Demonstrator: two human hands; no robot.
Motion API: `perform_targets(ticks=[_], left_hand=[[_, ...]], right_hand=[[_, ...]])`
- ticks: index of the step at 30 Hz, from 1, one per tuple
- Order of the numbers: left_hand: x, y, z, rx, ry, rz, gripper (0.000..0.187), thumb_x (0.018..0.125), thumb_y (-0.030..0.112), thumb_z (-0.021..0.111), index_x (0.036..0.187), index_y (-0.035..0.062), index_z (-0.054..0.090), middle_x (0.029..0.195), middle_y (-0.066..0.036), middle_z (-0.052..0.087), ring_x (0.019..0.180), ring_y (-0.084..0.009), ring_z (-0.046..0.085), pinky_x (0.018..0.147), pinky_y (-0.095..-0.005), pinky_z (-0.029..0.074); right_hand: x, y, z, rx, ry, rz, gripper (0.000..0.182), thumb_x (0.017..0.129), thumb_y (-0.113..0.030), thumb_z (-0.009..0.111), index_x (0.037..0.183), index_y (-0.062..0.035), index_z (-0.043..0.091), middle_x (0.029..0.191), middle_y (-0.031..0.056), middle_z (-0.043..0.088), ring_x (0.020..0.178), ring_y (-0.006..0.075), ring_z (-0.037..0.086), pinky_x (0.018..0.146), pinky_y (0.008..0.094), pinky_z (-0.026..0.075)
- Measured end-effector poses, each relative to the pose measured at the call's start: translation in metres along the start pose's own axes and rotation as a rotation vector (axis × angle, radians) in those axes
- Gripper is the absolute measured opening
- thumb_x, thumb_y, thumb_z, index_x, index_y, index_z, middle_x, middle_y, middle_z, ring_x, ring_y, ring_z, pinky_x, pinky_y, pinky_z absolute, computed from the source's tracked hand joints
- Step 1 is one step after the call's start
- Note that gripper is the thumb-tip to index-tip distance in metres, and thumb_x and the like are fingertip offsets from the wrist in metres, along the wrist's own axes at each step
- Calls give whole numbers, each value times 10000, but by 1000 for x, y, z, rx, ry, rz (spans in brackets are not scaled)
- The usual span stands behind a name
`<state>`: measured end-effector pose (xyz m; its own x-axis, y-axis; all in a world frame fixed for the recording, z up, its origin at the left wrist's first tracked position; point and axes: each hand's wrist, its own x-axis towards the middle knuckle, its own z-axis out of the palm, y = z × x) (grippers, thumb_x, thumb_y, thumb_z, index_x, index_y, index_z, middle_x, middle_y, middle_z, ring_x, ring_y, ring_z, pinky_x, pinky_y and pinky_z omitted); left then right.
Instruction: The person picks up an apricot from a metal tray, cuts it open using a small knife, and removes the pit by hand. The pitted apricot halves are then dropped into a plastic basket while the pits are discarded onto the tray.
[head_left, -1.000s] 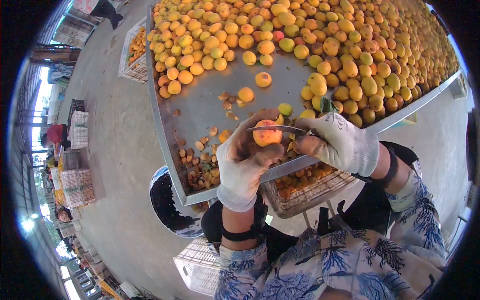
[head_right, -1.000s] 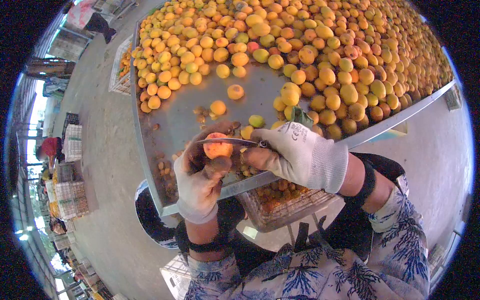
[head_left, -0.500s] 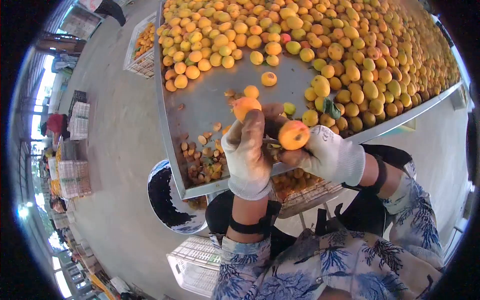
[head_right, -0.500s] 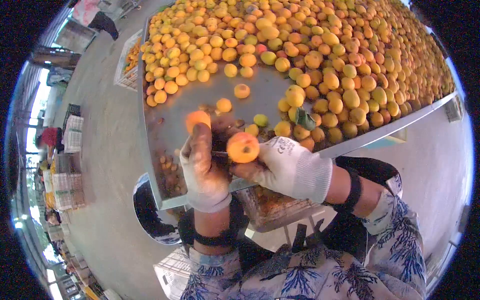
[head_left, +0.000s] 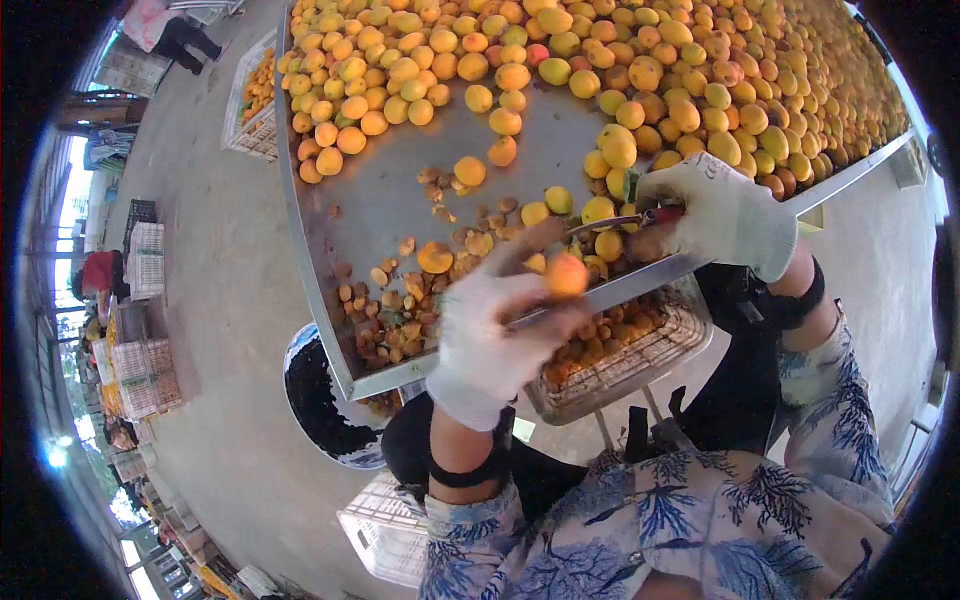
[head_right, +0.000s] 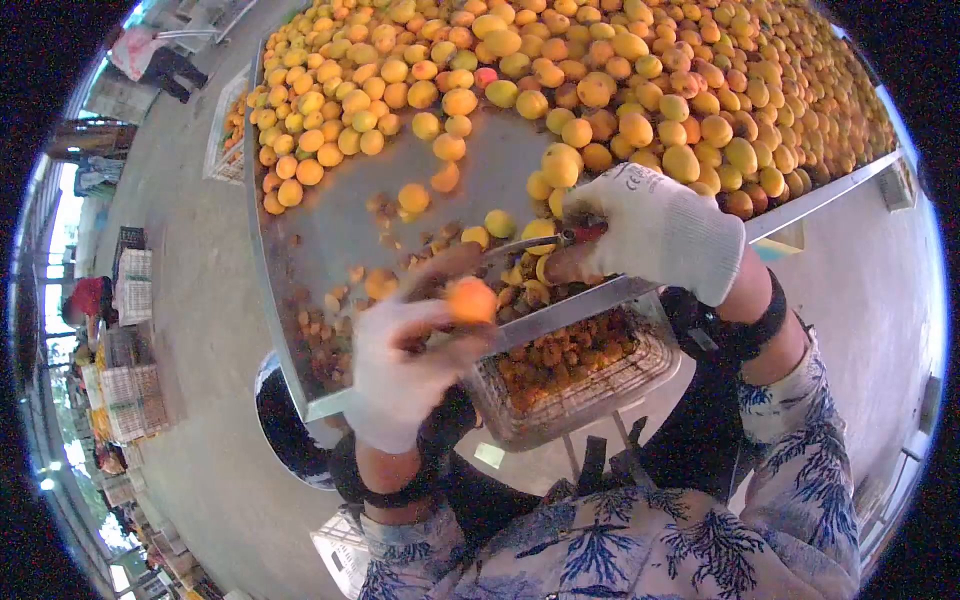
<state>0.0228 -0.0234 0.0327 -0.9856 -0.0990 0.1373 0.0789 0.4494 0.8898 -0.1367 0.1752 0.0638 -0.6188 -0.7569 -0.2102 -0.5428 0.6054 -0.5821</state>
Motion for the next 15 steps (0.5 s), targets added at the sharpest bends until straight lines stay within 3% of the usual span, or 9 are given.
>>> perform_targets(ticks=[1, 3, 4, 5, 6, 7, 9, 11, 15], left_hand=[[0, 0, 7, 43, -44, -37, 286, 641, 133, 796, 900, 38, 718, 1111, -187, 656, 973, -310, 655, 828, -334, 513], [2, -2, 8, 165, 24, -127, 312, 668, 0, 747, 978, 3, 711, 1069, -136, 682, 966, -233, 668, 841, -299, 519], [3, -5, 8, 161, 32, -126, 312, 668, 0, 747, 978, 3, 711, 1069, -136, 682, 966, -233, 668, 841, -299, 519], [6, -9, 6, -69, 160, -273, 344, 696, 2, 745, 1036, 2, 691, 1061, -116, 685, 958, -216, 665, 826, -293, 523], [12, -12, 3, -297, 284, -413, 376, 724, 4, 743, 1093, 2, 672, 1053, -96, 688, 951, -198, 662, 812, -287, 528], [20, -12, 1, -291, 286, -401, 376, 724, 4, 743, 1093, 2, 672, 1053, -96, 688, 951, -198, 662, 812, -287, 528], [40, -17, -2, 40, 237, -383, 440, 757, -7, 721, 1185, -8, 618, 1062, -80, 679, 957, -166, 643, 788, -268, 529], [58, -39, -2, 99, 211, -220, 465, 748, 53, 743, 1193, 22, 613, 1114, -97, 670, 999, -203, 641, 780, -294, 529], [96, -59, -1, 606, 133, -198, 523, 709, 228, 779, 1186, 102, 607, 1208, -118, 618, 1106, -320, 584, 926, -408, 476]], right_hand=[[3, -1, -3, -59, -30, 55, 376, 742, -336, 752, 956, -39, 670, 743, 146, 636, 723, 279, 641, 681, 367, 497], [10, 1, -4, -130, -63, 105, 401, 749, -397, 727, 927, -42, 672, 744, 159, 639, 737, 301, 651, 684, 375, 502], [15, 1, -1, -148, 64, 51, 403, 753, -399, 724, 935, -43, 671, 741, 165, 640, 734, 307, 652, 687, 381, 503], [18, -2, -2, -160, 195, -3, 404, 756, -400, 720, 943, -45, 669, 739, 170, 641, 732, 313, 653, 690, 388, 505], [20, -7, -9, -99, 116, 136, 392, 771, -389, 706, 949, -42, 664, 765, 178, 651, 738, 330, 652, 694, 401, 508], [25, -9, -13, -100, 128, 130, 392, 771, -389, 706, 949, -42, 664, 765, 178, 651, 738, 330, 652, 694, 401, 508], [34, -5, -15, -3, 211, 153, 391, 777, -385, 698, 936, -30, 660, 771, 181, 654, 735, 344, 647, 682, 407, 509], [38, -4, -15, -12, 303, 130, 395, 779, -389, 690, 940, -29, 660, 777, 180, 659, 748, 345, 652, 688, 407, 512], [46, 4, -15, -53, 202, 164, 404, 782, -401, 676, 964, -40, 664, 821, 184, 667, 815, 342, 660, 727, 417, 518]])
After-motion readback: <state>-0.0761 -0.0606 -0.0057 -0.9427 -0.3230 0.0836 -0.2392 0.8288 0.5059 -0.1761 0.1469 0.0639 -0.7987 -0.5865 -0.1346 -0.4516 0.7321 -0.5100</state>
